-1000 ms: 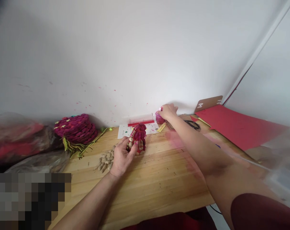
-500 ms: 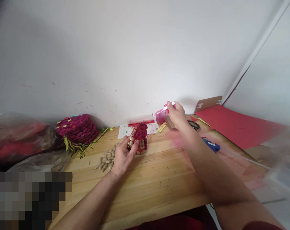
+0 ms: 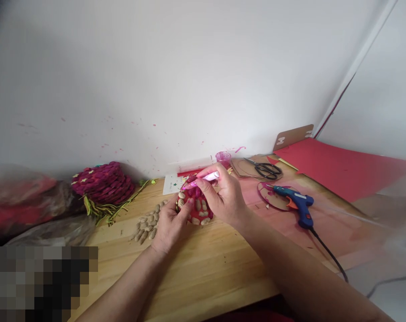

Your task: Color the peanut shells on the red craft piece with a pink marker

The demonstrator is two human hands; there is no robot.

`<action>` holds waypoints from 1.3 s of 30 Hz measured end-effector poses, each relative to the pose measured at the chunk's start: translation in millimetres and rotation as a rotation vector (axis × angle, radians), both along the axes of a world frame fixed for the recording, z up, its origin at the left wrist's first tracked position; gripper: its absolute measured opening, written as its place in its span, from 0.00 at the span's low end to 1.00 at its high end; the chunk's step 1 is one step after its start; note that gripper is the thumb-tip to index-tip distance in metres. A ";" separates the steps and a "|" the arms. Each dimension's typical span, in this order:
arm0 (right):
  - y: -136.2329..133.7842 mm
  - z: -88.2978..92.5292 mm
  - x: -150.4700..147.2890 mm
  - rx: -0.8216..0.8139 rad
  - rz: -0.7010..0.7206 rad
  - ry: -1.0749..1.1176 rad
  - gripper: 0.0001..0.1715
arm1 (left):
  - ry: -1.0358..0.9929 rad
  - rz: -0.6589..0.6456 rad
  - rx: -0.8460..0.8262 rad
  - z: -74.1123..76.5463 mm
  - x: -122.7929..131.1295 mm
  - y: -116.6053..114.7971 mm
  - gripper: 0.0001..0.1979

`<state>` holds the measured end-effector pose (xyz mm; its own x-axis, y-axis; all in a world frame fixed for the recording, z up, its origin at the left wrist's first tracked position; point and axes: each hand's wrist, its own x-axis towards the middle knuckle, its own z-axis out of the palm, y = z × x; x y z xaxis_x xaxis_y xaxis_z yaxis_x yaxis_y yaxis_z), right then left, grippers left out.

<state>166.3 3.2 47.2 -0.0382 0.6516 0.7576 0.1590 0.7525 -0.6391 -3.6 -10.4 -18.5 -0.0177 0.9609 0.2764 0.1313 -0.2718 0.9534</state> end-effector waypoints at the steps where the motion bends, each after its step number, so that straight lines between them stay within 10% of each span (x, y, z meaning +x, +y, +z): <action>1: 0.8 -1.0 0.3 0.008 0.003 -0.016 0.02 | -0.040 -0.005 -0.021 -0.1 0.7 -0.1 0.17; 39: 9.2 -10.9 -3.7 -0.043 -0.049 -0.140 0.03 | -0.331 -0.082 -0.195 -0.3 6.3 -0.3 0.20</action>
